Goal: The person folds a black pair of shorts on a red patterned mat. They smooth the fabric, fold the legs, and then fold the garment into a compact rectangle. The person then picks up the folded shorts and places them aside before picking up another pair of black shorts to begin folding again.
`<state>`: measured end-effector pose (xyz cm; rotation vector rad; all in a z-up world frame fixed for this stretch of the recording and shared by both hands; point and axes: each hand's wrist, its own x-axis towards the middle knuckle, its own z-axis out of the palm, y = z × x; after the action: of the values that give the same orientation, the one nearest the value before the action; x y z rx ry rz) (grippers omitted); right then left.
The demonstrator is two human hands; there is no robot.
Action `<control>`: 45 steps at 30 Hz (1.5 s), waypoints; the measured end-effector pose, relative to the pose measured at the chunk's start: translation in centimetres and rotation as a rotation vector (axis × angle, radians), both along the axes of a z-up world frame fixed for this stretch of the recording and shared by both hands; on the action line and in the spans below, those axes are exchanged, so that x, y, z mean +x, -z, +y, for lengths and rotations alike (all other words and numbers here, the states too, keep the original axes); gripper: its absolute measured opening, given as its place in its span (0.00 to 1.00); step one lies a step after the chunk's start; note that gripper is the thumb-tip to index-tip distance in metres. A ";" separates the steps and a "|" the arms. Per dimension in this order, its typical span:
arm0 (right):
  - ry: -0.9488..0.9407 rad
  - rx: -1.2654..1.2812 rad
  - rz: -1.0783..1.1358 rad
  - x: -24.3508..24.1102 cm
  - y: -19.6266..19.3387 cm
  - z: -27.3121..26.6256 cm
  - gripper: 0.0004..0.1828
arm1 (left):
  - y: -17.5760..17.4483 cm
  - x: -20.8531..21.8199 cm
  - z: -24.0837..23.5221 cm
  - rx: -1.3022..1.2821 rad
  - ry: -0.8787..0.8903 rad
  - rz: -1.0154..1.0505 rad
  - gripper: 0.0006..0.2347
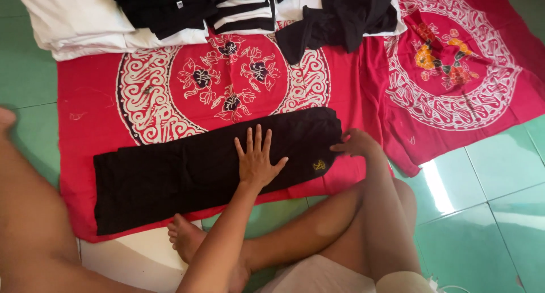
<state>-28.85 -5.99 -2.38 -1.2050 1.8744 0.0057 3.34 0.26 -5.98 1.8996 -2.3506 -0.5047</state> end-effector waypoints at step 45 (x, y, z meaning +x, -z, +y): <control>0.207 -0.235 0.033 4.3 -0.1 0.7 0.35 | -0.3 0.5 0.1 -0.015 -0.002 0.055 0.53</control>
<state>-24.60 -5.25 -2.32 -1.1644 2.0638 -0.3178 3.81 0.36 -5.65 1.8573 -2.3114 -0.5299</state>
